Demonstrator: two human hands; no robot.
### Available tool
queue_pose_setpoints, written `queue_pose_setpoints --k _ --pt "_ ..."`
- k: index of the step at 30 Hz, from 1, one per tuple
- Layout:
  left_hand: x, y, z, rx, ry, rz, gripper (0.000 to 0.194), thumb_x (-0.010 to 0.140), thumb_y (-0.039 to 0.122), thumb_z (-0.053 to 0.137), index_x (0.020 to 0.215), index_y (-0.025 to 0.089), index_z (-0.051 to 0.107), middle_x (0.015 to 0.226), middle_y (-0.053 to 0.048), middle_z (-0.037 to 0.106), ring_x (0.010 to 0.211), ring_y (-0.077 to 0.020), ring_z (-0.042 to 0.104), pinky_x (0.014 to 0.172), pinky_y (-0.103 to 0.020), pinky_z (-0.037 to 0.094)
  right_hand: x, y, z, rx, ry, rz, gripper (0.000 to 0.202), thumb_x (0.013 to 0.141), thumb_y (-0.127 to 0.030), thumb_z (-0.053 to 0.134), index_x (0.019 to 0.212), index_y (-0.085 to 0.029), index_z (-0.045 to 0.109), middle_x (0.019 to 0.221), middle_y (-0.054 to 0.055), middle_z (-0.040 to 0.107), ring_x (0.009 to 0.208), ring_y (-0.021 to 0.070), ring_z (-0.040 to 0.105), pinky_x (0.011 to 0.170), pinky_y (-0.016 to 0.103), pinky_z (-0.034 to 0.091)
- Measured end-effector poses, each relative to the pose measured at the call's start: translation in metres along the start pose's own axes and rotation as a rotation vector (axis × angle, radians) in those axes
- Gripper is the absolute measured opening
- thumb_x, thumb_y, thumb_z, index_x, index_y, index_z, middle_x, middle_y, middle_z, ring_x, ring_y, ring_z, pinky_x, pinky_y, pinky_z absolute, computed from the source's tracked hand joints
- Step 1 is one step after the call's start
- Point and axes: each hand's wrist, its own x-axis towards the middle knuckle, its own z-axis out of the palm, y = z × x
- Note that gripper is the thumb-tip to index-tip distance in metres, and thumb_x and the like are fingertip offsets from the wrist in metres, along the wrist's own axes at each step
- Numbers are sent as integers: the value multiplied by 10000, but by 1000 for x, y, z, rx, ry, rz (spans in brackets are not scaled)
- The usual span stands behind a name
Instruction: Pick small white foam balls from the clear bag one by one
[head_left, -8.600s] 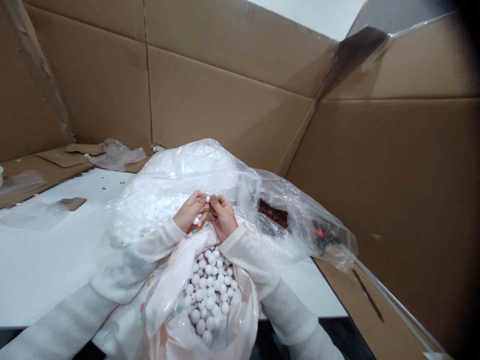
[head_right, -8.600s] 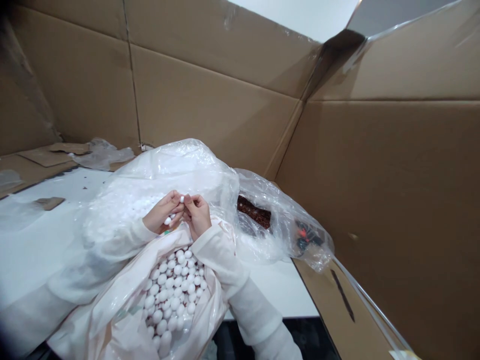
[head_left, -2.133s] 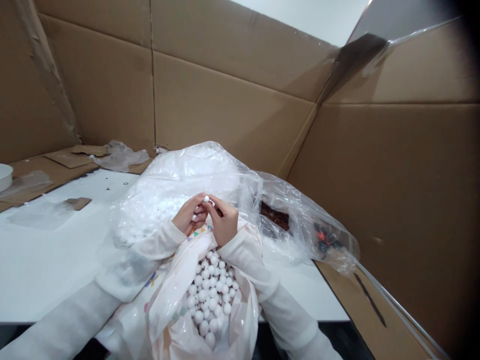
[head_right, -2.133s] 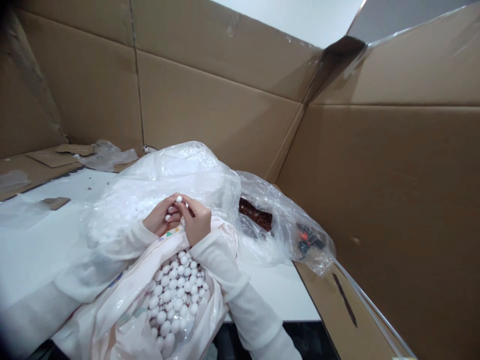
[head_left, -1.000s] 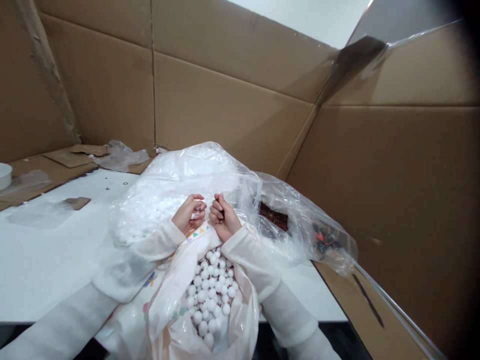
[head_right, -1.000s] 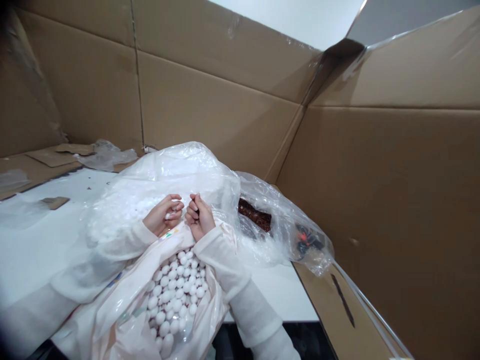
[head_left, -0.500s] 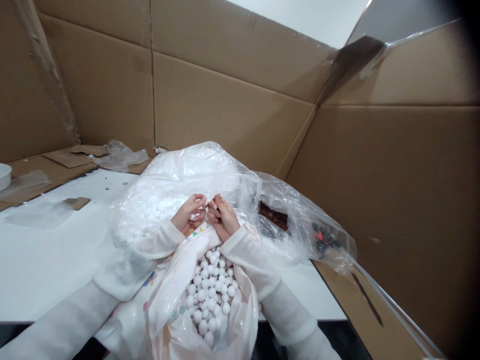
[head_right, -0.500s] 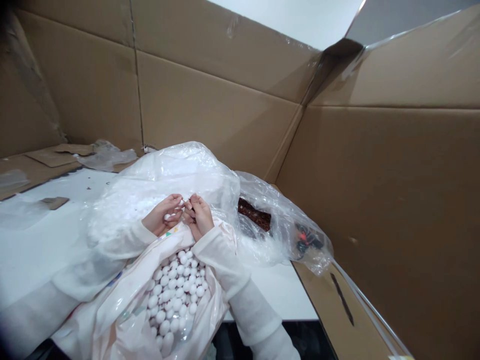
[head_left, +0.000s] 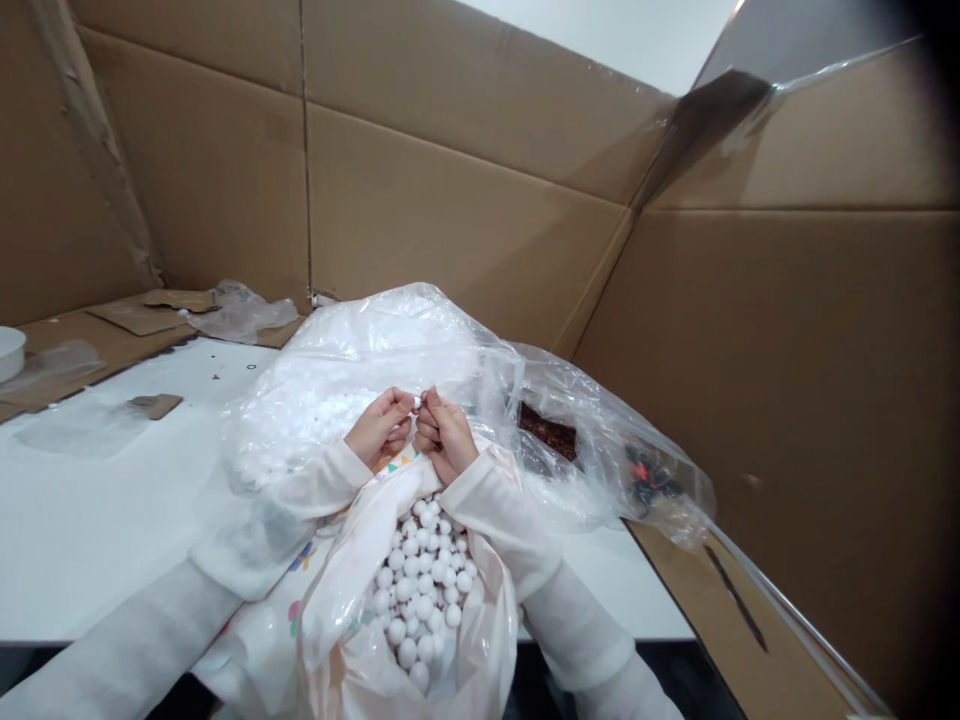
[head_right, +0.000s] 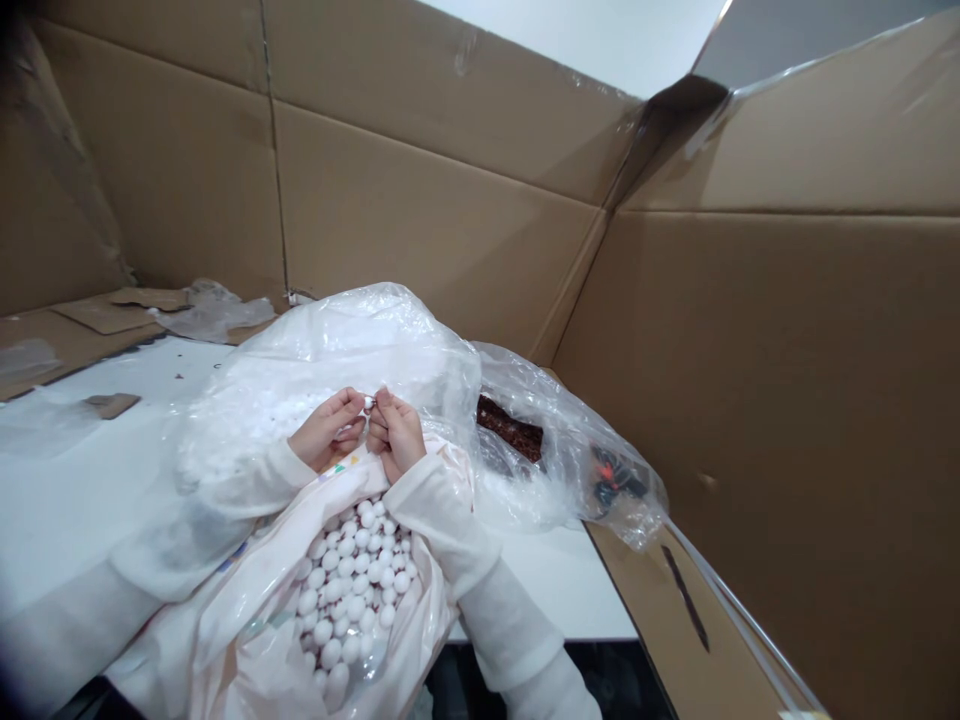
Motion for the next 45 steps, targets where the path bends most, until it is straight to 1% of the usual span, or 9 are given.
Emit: queue_pose_setpoints --k 8,13,16,19,22,27,34,38,45 --pt "3 -7 -1 103 24 112 433 596 461 706 698 189 385 427 129 324 285 -3 221 282 -94 129 4 6 1 -30 49 -35 360 655 -403 659 619 -182 377 432 -132 210 348 7 90 313 145 77" --pt "4 -11 -2 175 37 166 419 623 492 672 720 199 388 399 141 277 279 -16 194 275 -105 126 5 8 2 -33 98 -45 349 619 -386 691 638 -183 408 421 -132 243 334 4 110 310 147 85" --pt "5 -10 -3 228 70 233 399 630 476 671 715 186 411 462 120 358 294 -9 225 277 -118 140 3 7 3 -25 99 -39 347 626 -422 676 661 -179 432 425 -133 223 344 8 99 313 147 84" --pt "6 -8 -4 276 146 318 349 653 432 665 741 169 454 610 75 485 317 5 249 281 -132 162 1 4 3 -15 87 -25 363 677 -498 599 771 -162 500 441 -131 195 355 17 85 316 147 93" --pt "5 -5 -4 293 214 370 320 667 416 654 776 162 492 632 66 486 325 2 256 282 -139 172 0 2 4 -34 47 34 386 685 -509 589 811 -152 516 447 -130 190 359 17 78 318 146 84" --pt "4 -3 -2 300 227 355 346 620 419 678 755 159 494 590 62 513 309 -3 240 282 -148 157 2 3 2 -63 -34 109 372 671 -502 608 655 -164 452 431 -129 184 358 16 67 319 154 55" --pt "5 -4 -1 287 233 350 327 601 395 701 702 159 499 487 100 414 309 -5 212 295 -159 144 2 4 2 -82 2 103 426 644 -463 640 563 -186 327 421 -131 177 358 14 65 319 157 60" --pt "4 -4 -2 281 217 351 308 599 372 711 681 160 503 493 94 435 320 -6 222 308 -168 152 1 3 3 -96 22 87 395 637 -450 646 589 -185 357 422 -133 178 359 14 69 322 156 63" --pt "6 -6 -2 307 213 354 283 610 368 703 695 163 528 502 83 442 349 -25 240 338 -179 178 0 4 2 -80 -7 64 331 644 -401 666 652 -171 429 431 -134 187 359 13 78 330 160 61"
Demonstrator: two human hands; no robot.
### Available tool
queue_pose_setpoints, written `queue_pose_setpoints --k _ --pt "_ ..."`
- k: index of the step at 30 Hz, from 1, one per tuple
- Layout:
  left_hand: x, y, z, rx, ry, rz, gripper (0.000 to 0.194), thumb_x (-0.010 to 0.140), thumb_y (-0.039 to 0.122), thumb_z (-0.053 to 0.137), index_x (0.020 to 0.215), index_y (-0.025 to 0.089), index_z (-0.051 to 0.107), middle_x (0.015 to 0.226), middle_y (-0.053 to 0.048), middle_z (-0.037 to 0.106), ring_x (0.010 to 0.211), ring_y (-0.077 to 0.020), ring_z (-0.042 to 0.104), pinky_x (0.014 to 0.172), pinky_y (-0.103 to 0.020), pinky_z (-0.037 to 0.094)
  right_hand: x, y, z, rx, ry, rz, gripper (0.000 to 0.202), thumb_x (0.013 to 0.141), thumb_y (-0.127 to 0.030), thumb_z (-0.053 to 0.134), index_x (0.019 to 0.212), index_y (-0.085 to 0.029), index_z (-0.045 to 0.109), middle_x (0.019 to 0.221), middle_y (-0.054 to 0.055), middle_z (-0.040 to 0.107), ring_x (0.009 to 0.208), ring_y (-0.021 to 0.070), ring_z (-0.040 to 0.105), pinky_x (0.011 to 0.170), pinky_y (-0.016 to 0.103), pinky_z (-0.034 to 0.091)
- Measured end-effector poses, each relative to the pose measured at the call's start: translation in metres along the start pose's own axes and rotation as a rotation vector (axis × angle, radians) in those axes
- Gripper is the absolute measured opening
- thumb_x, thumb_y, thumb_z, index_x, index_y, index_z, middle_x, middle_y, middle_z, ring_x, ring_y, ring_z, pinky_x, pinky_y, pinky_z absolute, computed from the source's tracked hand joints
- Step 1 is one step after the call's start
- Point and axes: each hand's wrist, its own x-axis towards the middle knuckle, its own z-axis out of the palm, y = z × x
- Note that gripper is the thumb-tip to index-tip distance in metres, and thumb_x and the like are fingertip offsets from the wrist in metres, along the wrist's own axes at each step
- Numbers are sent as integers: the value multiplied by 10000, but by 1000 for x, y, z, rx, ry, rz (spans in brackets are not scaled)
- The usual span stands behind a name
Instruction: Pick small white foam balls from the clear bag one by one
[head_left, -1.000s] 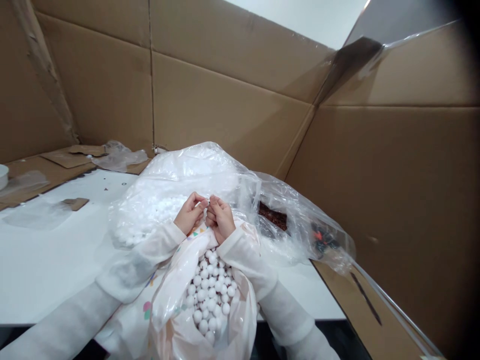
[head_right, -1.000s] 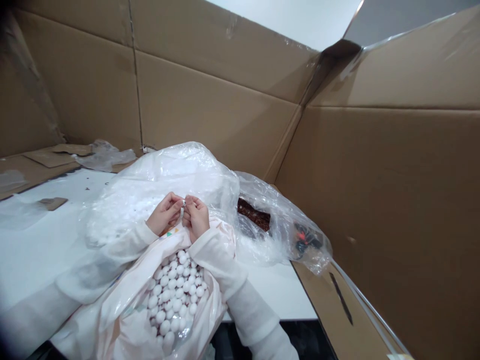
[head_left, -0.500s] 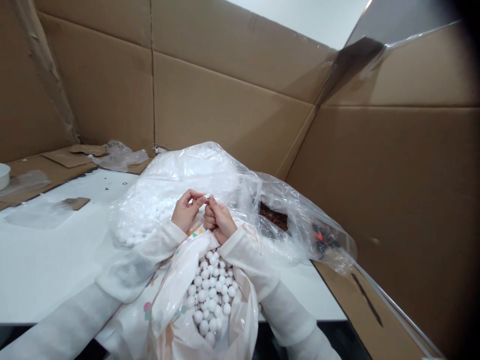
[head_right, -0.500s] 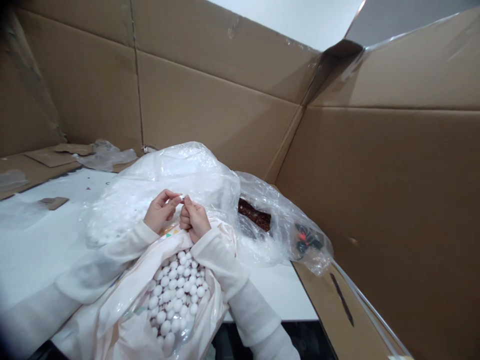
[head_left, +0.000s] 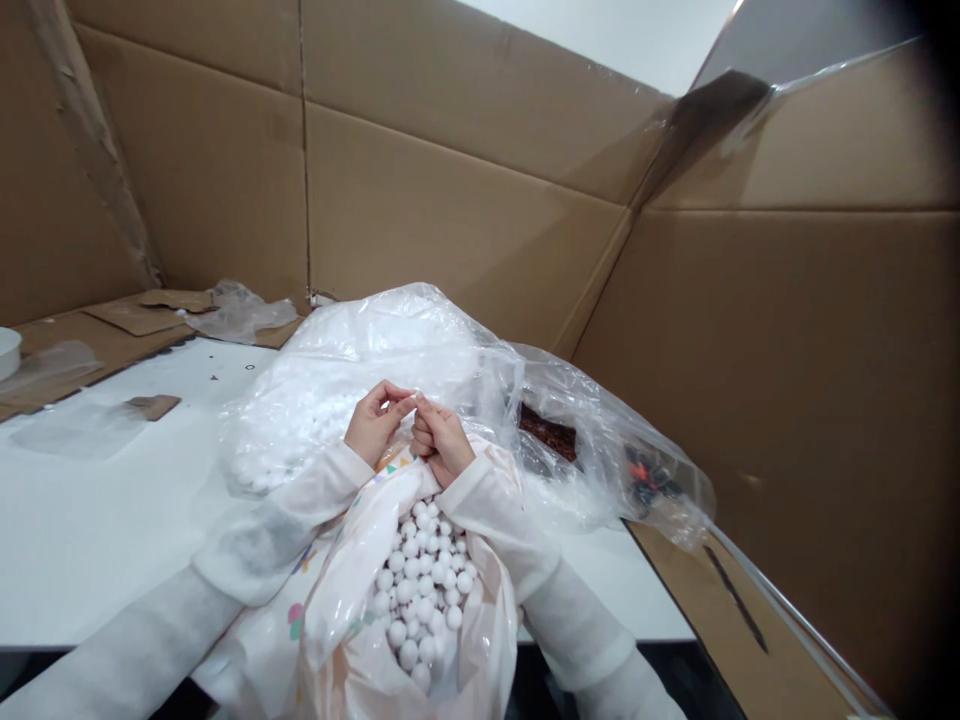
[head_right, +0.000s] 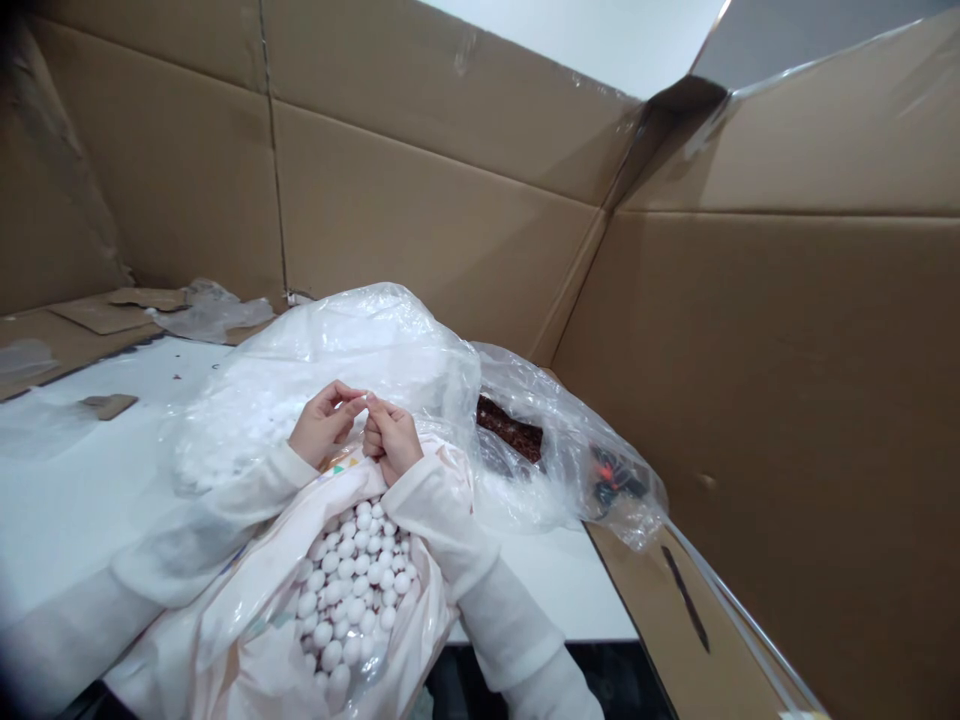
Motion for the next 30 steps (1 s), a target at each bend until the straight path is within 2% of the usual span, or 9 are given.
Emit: queue_pose_setpoints --k 3,6,8,10,12,17,22,26,30 --pt "0 8 1 73 20 46 248 644 372 674 719 165 559 516 67 455 380 -45 273 368 -186 214 0 1 2 27 42 -13 339 646 -440 654 663 -170 450 434 -131 188 354 15 81 327 160 62" --pt "-5 31 -1 225 -13 205 207 685 372 638 735 171 622 537 40 460 431 -71 327 420 -197 272 1 1 1 71 98 8 344 670 -490 611 717 -170 495 431 -130 186 342 21 86 319 161 77" --pt "-10 50 -3 356 -247 309 197 674 373 645 714 181 668 560 13 479 467 -91 368 453 -209 307 4 0 -2 107 143 17 334 689 -493 592 753 -174 515 428 -127 185 334 28 104 314 163 96" --pt "-14 65 -8 490 -618 289 190 643 367 671 722 196 697 558 -1 507 465 -103 385 461 -216 320 6 -2 -6 171 177 12 302 714 -472 578 732 -179 507 423 -123 192 332 34 120 314 163 109" --pt "-16 69 -13 625 -820 228 189 670 350 640 790 220 705 559 -4 541 460 -110 405 473 -214 324 8 -5 -10 249 189 20 288 746 -449 555 677 -181 474 417 -118 201 332 40 116 313 167 107" --pt "-10 47 -24 950 -765 252 212 723 232 526 854 270 687 601 13 588 520 -122 479 536 -203 317 9 -10 -14 358 170 15 315 795 -397 519 596 -182 400 408 -112 218 328 44 112 322 172 128" --pt "-5 33 -20 1114 -738 261 261 711 192 468 832 262 688 532 22 550 483 -122 456 504 -204 284 10 -10 -17 439 162 9 290 823 -331 496 595 -179 401 405 -111 226 318 42 120 323 173 112" --pt "4 34 -13 1005 -803 68 333 642 131 409 763 226 704 413 42 459 392 -103 375 436 -195 260 9 -10 -19 495 166 5 291 851 -304 442 592 -180 396 399 -110 228 311 43 114 323 179 104" --pt "12 31 -6 860 -776 -121 192 630 221 499 652 174 684 387 50 430 374 -89 347 388 -189 219 9 -13 -19 495 207 -6 312 863 -300 403 575 -183 377 390 -110 223 308 44 102 324 182 102"
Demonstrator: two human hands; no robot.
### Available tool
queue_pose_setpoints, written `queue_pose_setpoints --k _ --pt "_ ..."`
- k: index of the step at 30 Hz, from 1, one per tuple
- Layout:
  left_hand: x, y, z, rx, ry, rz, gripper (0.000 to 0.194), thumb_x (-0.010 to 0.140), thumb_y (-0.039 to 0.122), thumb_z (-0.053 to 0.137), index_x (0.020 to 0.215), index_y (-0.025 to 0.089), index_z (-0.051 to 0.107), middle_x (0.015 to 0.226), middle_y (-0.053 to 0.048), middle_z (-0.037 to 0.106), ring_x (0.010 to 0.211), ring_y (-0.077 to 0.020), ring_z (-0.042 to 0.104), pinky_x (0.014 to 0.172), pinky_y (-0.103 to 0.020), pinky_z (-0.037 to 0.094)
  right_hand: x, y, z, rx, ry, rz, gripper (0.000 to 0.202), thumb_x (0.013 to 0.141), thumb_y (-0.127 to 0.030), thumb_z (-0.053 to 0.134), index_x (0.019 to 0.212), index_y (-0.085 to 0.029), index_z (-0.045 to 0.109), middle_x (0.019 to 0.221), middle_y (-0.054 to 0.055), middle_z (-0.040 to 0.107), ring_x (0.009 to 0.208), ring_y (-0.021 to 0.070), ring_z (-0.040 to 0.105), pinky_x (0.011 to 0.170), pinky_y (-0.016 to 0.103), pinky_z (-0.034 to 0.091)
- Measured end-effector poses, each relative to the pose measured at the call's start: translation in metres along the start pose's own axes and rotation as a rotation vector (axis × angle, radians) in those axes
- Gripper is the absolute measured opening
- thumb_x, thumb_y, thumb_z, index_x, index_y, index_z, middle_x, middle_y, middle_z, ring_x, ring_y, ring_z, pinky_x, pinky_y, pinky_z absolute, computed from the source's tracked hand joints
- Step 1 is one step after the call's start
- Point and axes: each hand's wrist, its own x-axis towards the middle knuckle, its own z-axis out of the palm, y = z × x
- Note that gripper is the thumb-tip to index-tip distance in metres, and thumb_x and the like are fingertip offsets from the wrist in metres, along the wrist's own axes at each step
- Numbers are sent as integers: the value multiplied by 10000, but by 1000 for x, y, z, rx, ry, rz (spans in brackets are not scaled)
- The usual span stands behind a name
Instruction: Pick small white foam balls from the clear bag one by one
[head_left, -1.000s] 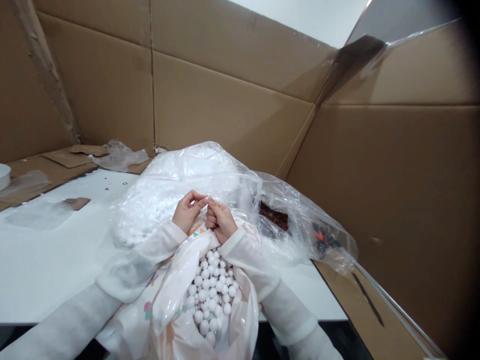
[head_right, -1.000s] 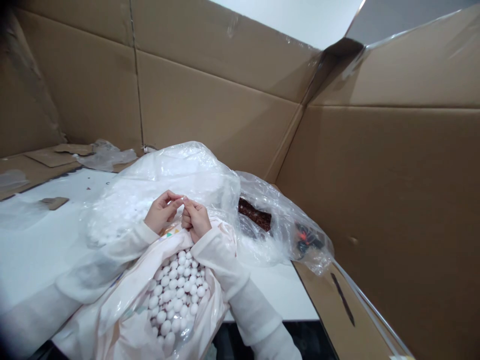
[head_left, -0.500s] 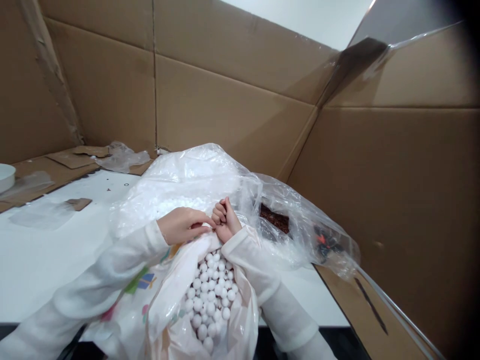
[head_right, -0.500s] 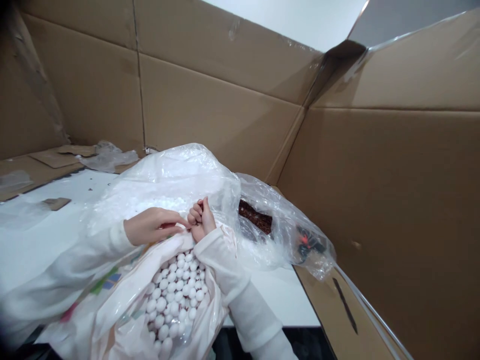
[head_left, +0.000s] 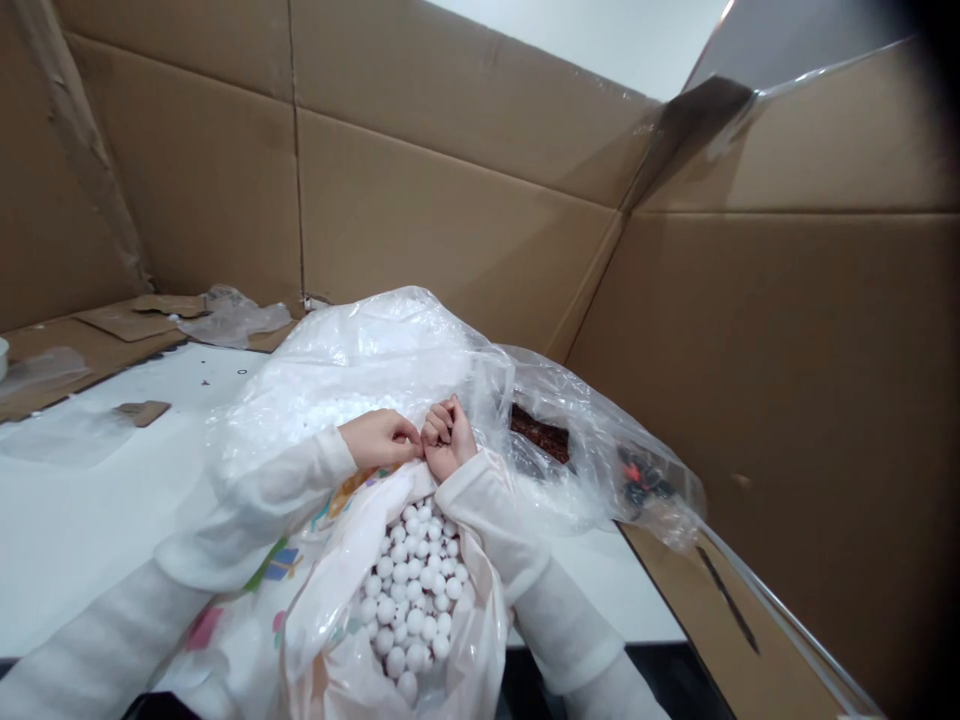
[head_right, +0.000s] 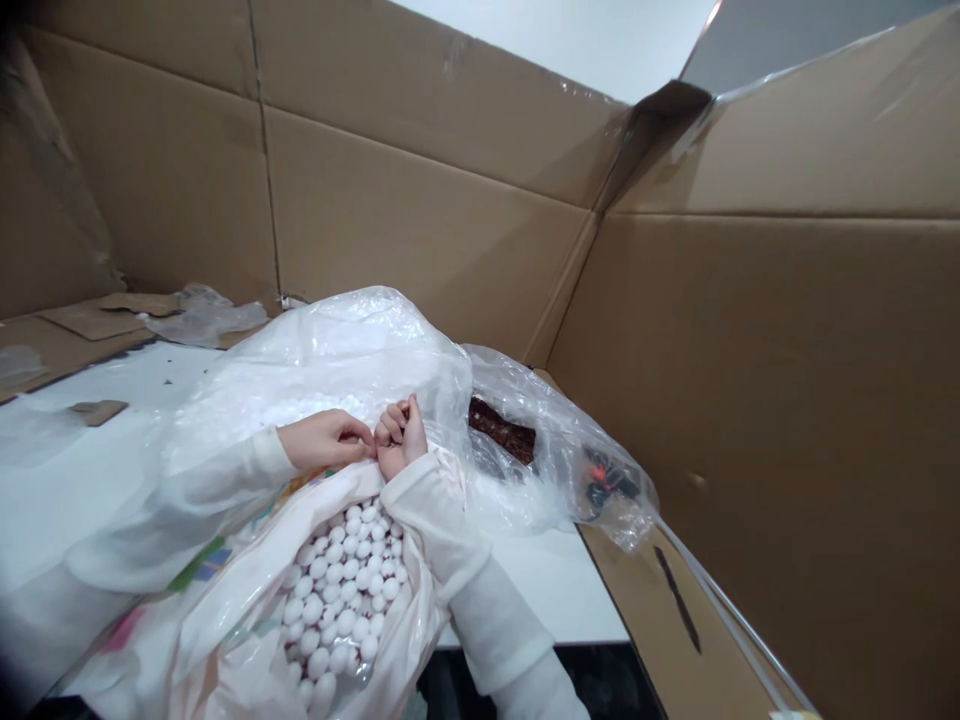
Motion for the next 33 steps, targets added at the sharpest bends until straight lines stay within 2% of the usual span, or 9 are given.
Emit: queue_pose_setpoints --k 3,7,11,15,18,23,27,31,33 --pt "4 -3 6 -62 24 -57 186 612 322 591 627 150 659 361 61 379 369 -79 315 379 -190 181 0 -2 3 49 34 13 355 896 -277 300 562 -179 372 380 -107 216 299 43 98 320 176 106" --pt "2 -6 14 -213 138 -79 215 600 339 619 628 127 635 368 78 299 377 -66 242 382 -197 135 -2 -4 5 58 19 -8 347 889 -253 309 556 -177 369 386 -102 223 299 40 115 325 171 113" --pt "-1 -4 8 -371 232 -112 209 592 329 618 626 123 619 398 65 370 386 -61 271 386 -193 161 -5 -4 7 57 8 -11 332 880 -230 316 558 -175 375 393 -99 241 300 37 129 326 171 120" --pt "-1 -2 0 -385 317 -125 232 609 347 626 671 123 626 402 68 372 372 -57 264 377 -195 168 -5 -2 8 22 -7 63 313 871 -221 323 572 -167 400 379 -110 223 293 31 103 314 171 87" --pt "-2 -5 -1 -334 337 -87 253 621 359 617 696 118 629 445 54 404 404 -64 297 398 -193 195 -4 0 8 -20 -41 81 287 851 -242 361 575 -170 393 374 -117 218 293 27 90 310 172 67" --pt "-5 -7 4 -101 210 -29 263 673 371 578 705 123 659 424 64 328 412 -68 269 413 -197 162 -7 -4 10 -38 -49 -1 264 820 -247 397 568 -182 353 377 -117 220 298 30 97 313 171 71" --pt "-5 -4 11 26 182 -21 233 672 356 583 727 146 668 407 78 276 407 -74 268 415 -197 165 -8 -7 12 -38 -20 -49 263 817 -237 392 564 -183 343 378 -115 218 299 30 112 317 168 85" --pt "-4 -2 16 75 209 -19 217 675 342 575 714 148 664 412 78 274 413 -76 270 431 -200 183 -7 -8 10 -40 -33 -53 258 813 -227 381 561 -181 354 374 -113 231 298 30 112 315 174 85" --pt "-3 -3 15 25 280 -30 230 681 351 573 714 143 666 414 77 260 415 -77 253 429 -205 168 -7 -8 11 -70 -50 -58 248 805 -232 399 564 -180 369 368 -114 242 298 28 110 313 174 79"
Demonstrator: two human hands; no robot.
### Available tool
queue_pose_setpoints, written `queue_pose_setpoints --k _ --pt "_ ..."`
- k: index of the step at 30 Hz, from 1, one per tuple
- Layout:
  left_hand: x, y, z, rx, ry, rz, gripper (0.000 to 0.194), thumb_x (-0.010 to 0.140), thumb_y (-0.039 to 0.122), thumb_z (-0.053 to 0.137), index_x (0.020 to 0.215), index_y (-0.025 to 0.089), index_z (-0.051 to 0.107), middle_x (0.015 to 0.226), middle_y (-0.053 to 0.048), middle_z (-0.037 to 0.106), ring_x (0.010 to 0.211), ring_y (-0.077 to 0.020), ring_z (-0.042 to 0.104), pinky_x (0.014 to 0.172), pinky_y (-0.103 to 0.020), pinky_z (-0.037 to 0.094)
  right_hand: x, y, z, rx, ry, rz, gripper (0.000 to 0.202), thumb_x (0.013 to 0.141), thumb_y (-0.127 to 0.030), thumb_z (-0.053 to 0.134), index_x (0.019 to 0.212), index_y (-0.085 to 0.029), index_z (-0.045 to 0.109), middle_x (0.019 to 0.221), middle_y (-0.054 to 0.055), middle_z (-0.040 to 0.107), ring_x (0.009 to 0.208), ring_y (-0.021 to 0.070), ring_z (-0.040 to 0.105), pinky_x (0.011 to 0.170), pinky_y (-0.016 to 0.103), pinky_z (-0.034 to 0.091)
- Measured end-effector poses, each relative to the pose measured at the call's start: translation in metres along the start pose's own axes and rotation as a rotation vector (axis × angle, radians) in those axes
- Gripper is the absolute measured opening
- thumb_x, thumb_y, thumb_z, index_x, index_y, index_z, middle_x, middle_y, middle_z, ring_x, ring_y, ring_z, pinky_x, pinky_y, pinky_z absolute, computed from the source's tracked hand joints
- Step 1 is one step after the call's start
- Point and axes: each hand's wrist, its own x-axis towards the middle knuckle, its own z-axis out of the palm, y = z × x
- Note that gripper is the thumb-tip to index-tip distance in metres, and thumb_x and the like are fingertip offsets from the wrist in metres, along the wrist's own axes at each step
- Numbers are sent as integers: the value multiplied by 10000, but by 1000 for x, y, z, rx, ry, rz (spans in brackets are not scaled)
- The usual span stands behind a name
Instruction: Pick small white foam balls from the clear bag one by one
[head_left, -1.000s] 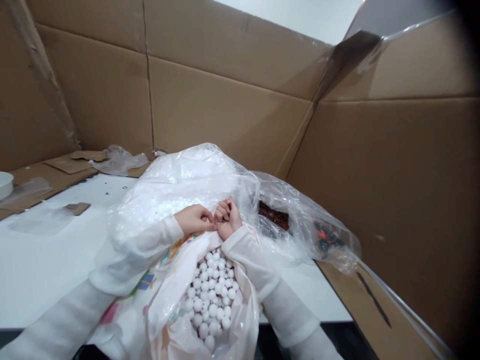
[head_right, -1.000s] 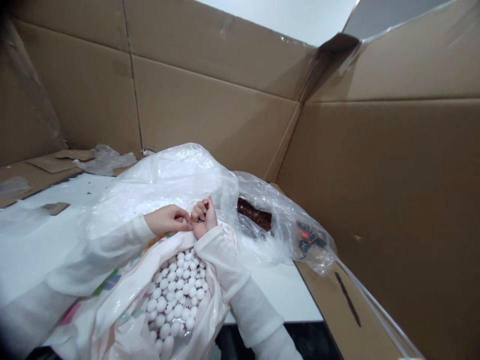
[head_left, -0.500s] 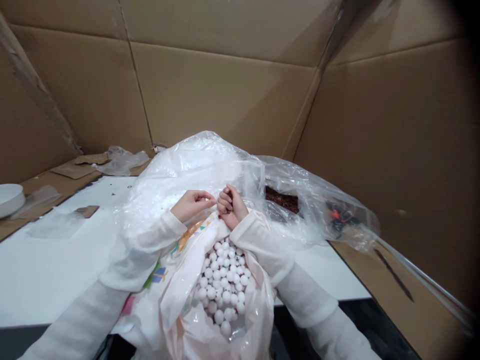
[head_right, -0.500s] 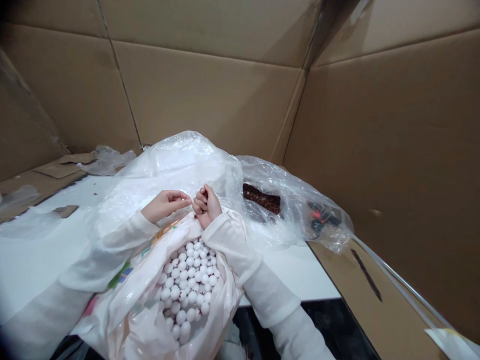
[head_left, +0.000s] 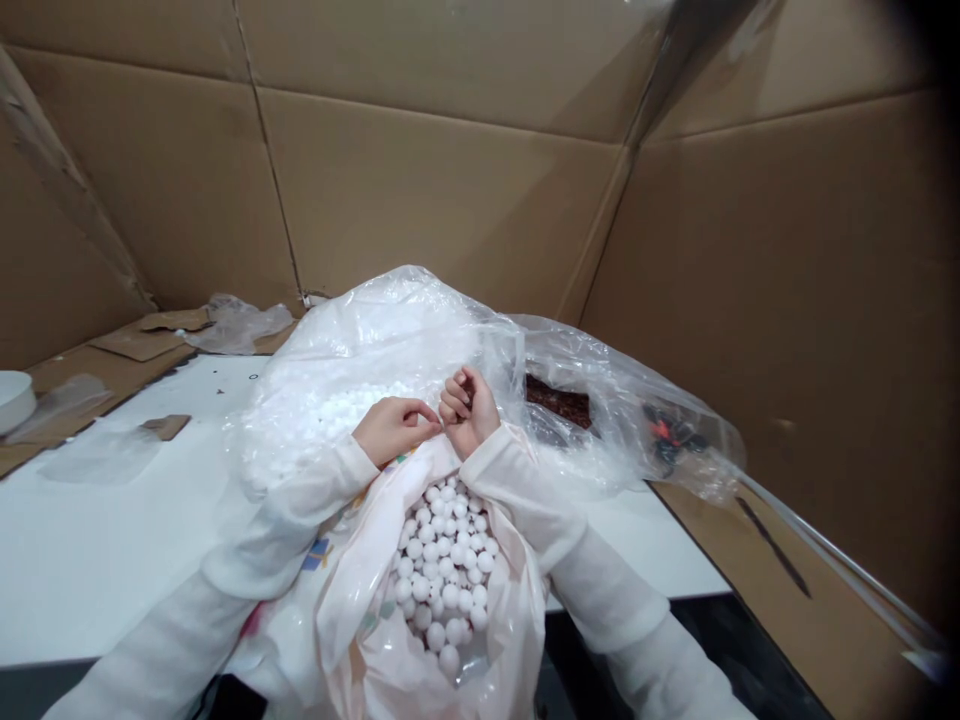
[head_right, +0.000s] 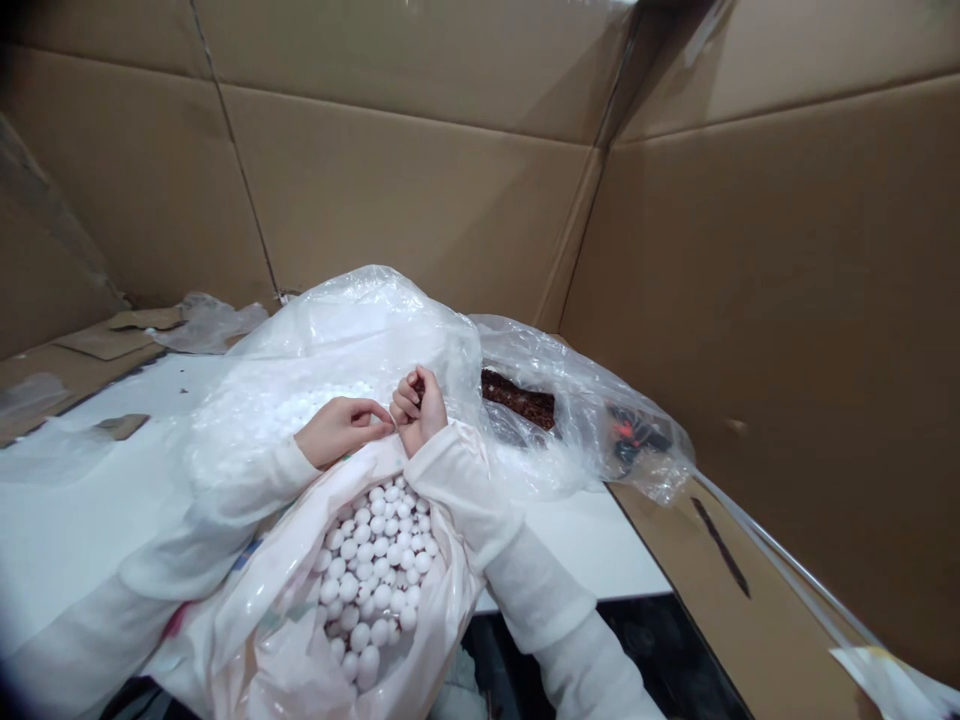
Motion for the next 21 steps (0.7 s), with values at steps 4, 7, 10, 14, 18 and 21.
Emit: queue_pose_setpoints --k 4,7,10,14,18,21 --pt "3 -1 -8 -193 279 4 261 681 379 590 727 131 658 442 75 247 425 -75 232 432 -214 159 -3 5 5 -186 -8 -80 246 742 -311 534 577 -173 415 359 -126 249 303 14 112 313 157 78" --pt "5 -2 -15 -294 456 51 248 673 377 619 729 136 644 464 75 249 431 -72 237 438 -214 176 -7 11 8 -389 -33 -53 312 681 -409 603 573 -171 434 356 -132 227 301 8 110 307 155 62" --pt "5 -2 -16 -332 492 85 225 669 358 635 717 137 639 465 77 245 430 -65 238 433 -206 180 -8 17 7 -512 -92 -9 345 659 -462 612 578 -168 449 366 -131 218 303 6 110 303 158 58" --pt "6 -4 -14 -559 335 15 235 670 352 623 744 129 632 463 75 298 395 -50 259 383 -177 175 -6 22 5 -551 -134 -36 342 669 -469 600 594 -168 455 381 -129 219 311 6 109 306 159 66" --pt "5 -4 -18 -1140 77 -92 277 722 324 507 872 114 607 512 66 329 348 -35 237 323 -147 149 -6 24 4 -578 -164 -71 322 697 -459 571 616 -166 464 386 -123 228 313 11 117 310 168 59" --pt "3 0 -22 -1436 83 -117 314 771 309 414 957 107 566 623 16 444 406 -62 370 354 -166 295 -8 25 5 -577 -240 -50 316 710 -446 557 605 -167 453 384 -118 230 320 14 106 318 181 49"
